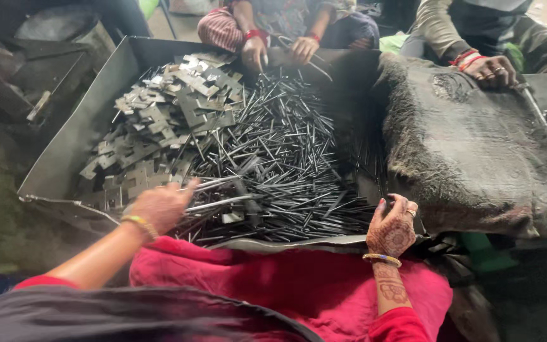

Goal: The person is assembling small metal parts by inserting nails into metal brackets. They pick up brackets and nails from a large pile and insert the nails into the holes of the brackets.

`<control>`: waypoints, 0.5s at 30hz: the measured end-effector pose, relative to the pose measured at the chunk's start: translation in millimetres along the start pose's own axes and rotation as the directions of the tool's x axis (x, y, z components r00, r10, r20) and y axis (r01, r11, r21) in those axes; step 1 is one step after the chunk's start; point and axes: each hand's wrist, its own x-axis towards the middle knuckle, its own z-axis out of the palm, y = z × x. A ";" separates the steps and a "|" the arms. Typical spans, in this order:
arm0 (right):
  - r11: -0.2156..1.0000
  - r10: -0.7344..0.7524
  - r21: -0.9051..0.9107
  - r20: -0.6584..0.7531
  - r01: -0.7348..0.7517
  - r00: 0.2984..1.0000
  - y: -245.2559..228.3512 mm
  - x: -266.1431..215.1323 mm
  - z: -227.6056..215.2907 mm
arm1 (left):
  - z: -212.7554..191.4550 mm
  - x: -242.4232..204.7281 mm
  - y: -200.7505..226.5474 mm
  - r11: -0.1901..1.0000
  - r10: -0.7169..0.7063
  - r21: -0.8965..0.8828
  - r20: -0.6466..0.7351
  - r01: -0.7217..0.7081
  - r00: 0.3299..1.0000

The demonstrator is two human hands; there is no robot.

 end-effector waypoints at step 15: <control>0.999 -0.041 -0.026 -0.019 0.040 0.999 0.4 3.0 10.2 | -16.0 186.6 271.2 0.858 0.201 -0.460 -0.112 -0.230 0.973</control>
